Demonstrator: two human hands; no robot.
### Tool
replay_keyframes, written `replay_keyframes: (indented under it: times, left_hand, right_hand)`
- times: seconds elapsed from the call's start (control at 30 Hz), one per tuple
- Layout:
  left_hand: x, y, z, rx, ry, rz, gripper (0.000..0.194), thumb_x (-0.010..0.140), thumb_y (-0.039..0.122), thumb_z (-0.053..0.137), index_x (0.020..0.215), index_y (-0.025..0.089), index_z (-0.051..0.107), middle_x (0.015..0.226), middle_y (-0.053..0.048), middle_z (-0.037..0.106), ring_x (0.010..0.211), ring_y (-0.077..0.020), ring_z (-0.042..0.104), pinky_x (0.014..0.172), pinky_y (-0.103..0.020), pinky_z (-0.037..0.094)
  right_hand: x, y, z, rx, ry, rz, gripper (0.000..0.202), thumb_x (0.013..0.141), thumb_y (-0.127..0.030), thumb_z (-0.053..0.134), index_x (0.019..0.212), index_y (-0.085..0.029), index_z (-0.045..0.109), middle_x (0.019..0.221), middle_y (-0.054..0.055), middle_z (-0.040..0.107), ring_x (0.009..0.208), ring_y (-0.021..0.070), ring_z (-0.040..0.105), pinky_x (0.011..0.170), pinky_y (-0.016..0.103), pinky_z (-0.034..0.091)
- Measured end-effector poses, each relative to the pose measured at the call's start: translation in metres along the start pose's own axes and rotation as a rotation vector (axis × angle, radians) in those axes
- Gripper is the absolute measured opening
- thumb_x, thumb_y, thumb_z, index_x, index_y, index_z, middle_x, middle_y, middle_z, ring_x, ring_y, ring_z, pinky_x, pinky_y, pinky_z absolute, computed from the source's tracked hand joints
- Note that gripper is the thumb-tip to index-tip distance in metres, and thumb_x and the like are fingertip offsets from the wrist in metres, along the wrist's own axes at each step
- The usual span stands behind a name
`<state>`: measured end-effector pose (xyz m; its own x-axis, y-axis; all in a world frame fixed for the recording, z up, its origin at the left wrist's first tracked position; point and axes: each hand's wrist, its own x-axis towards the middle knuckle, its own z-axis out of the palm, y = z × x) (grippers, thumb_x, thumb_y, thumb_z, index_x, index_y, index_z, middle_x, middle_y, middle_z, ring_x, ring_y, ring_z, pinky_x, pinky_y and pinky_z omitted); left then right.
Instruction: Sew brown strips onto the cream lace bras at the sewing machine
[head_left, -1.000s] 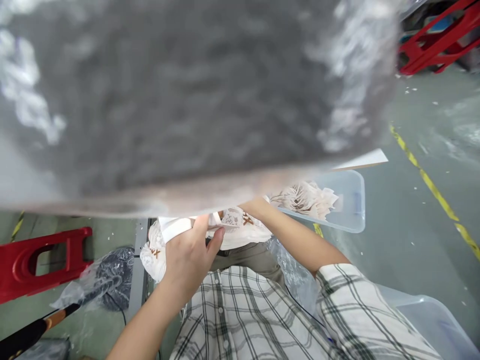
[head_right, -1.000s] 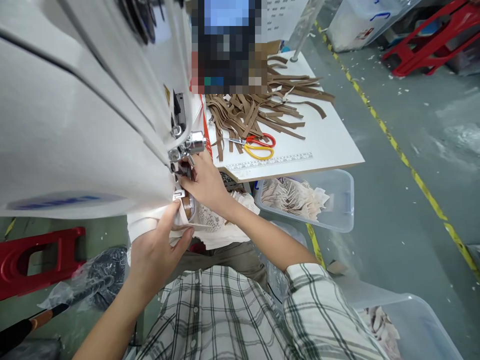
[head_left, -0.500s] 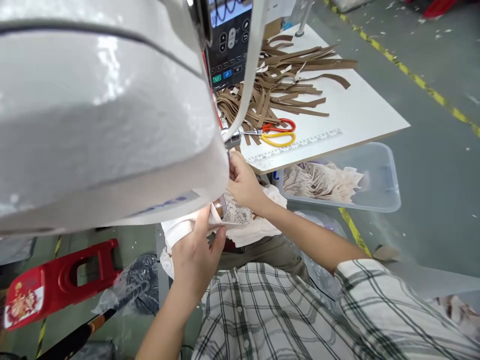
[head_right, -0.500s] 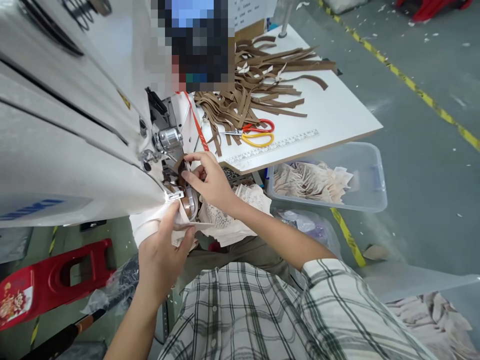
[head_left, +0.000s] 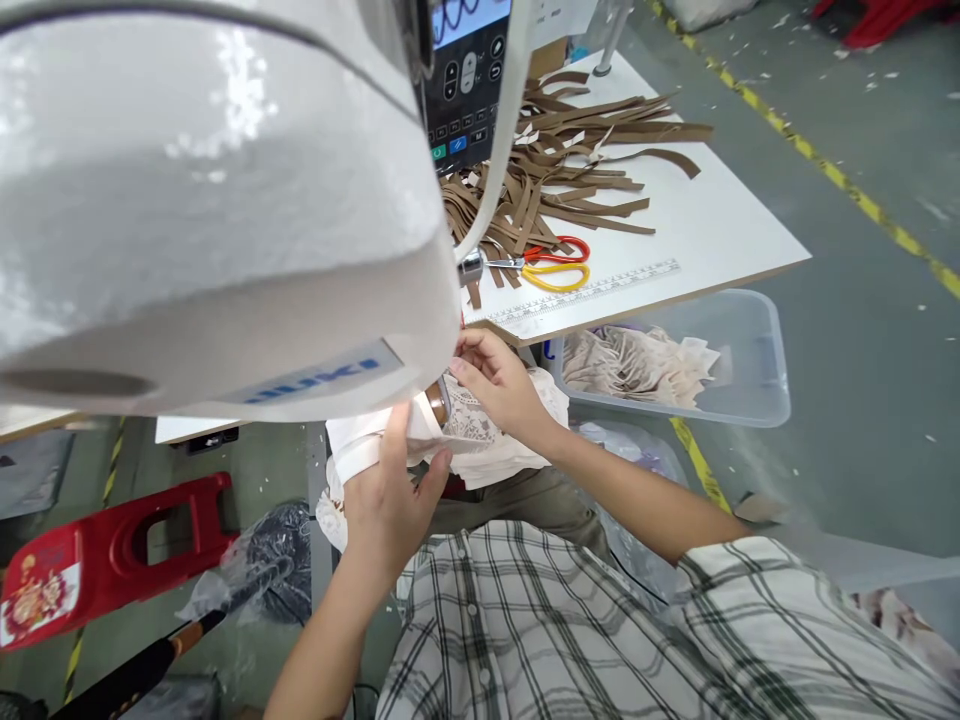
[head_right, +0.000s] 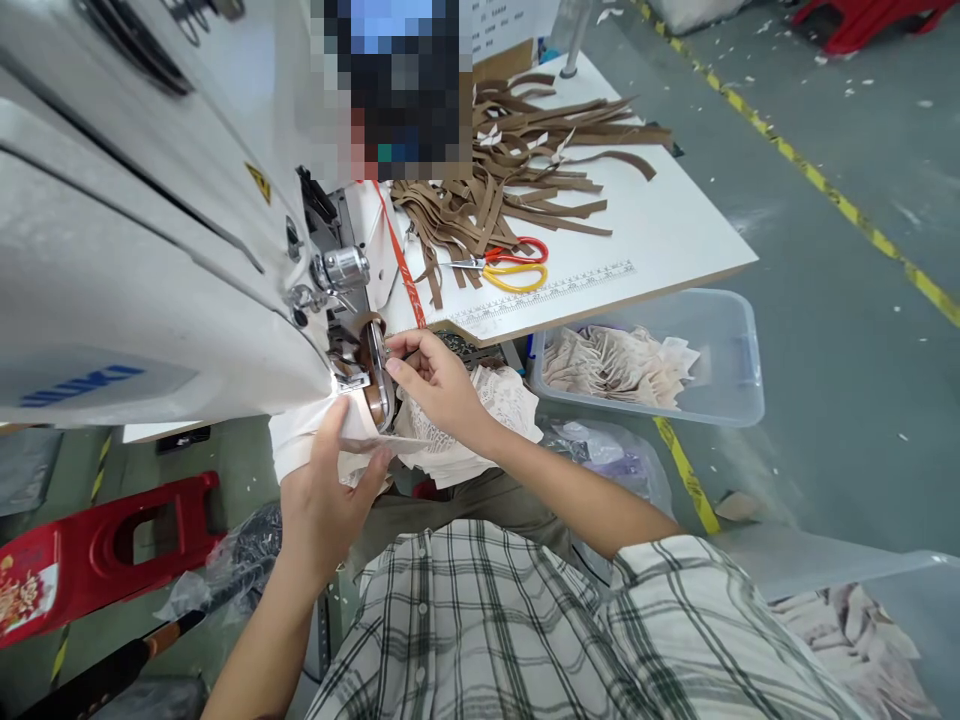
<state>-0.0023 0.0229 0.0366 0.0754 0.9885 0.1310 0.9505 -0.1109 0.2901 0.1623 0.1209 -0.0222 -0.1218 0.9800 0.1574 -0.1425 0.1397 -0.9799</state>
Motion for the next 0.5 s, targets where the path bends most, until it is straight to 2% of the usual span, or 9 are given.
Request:
replay_keyframes:
  times: [0.1, 0.23, 0.33, 0.43, 0.5]
  left_hand:
    - [-0.002, -0.004, 0.006, -0.042, 0.044, -0.003, 0.082, 0.091, 0.051, 0.061, 0.152, 0.012, 0.023, 0.115, -0.018, 0.072, 0.094, -0.0272, 0.073, 0.060, -0.028, 0.053]
    - [-0.008, -0.004, 0.012, -0.032, 0.103, 0.064, 0.085, 0.092, 0.049, 0.059, 0.156, 0.014, 0.014, 0.138, -0.024, 0.058, 0.118, -0.0330, 0.065, 0.075, -0.036, 0.059]
    - [-0.022, 0.008, 0.020, 0.018, 0.086, 0.140, 0.090, 0.094, 0.045, 0.058, 0.159, 0.013, 0.003, 0.147, -0.028, 0.048, 0.126, -0.0355, 0.060, 0.085, -0.040, 0.060]
    - [-0.043, 0.028, 0.028, 0.011, 0.089, 0.253, 0.099, 0.092, 0.041, 0.062, 0.159, 0.011, -0.003, 0.147, -0.029, 0.048, 0.128, -0.0378, 0.058, 0.093, -0.045, 0.058]
    - [-0.057, 0.037, 0.029, -0.083, 0.041, 0.321, 0.100, 0.090, 0.038, 0.065, 0.159, 0.011, -0.003, 0.148, -0.028, 0.048, 0.134, -0.0387, 0.052, 0.098, -0.048, 0.056]
  right_hand:
    - [-0.007, -0.004, 0.001, 0.009, -0.033, 0.032, 0.029, 0.094, -0.042, 0.059, 0.113, -0.021, 0.058, 0.095, 0.002, 0.060, 0.076, 0.0118, 0.054, 0.071, 0.025, 0.047]
    - [-0.018, -0.006, 0.003, 0.054, -0.063, 0.102, 0.030, 0.091, -0.045, 0.062, 0.110, -0.021, 0.057, 0.093, 0.002, 0.061, 0.079, 0.0130, 0.056, 0.072, 0.026, 0.048]
    - [-0.033, -0.010, 0.002, 0.107, -0.106, 0.159, 0.032, 0.088, -0.047, 0.065, 0.104, -0.021, 0.056, 0.091, 0.001, 0.059, 0.080, 0.0137, 0.057, 0.072, 0.026, 0.049]
    - [-0.054, -0.017, -0.003, 0.130, -0.200, 0.210, 0.029, 0.089, -0.046, 0.064, 0.103, -0.021, 0.058, 0.094, 0.002, 0.061, 0.086, 0.0156, 0.060, 0.078, 0.029, 0.051]
    - [-0.070, -0.021, -0.010, 0.127, -0.199, 0.270, 0.026, 0.091, -0.046, 0.061, 0.100, -0.021, 0.061, 0.092, 0.003, 0.064, 0.085, 0.0162, 0.060, 0.075, 0.029, 0.051]
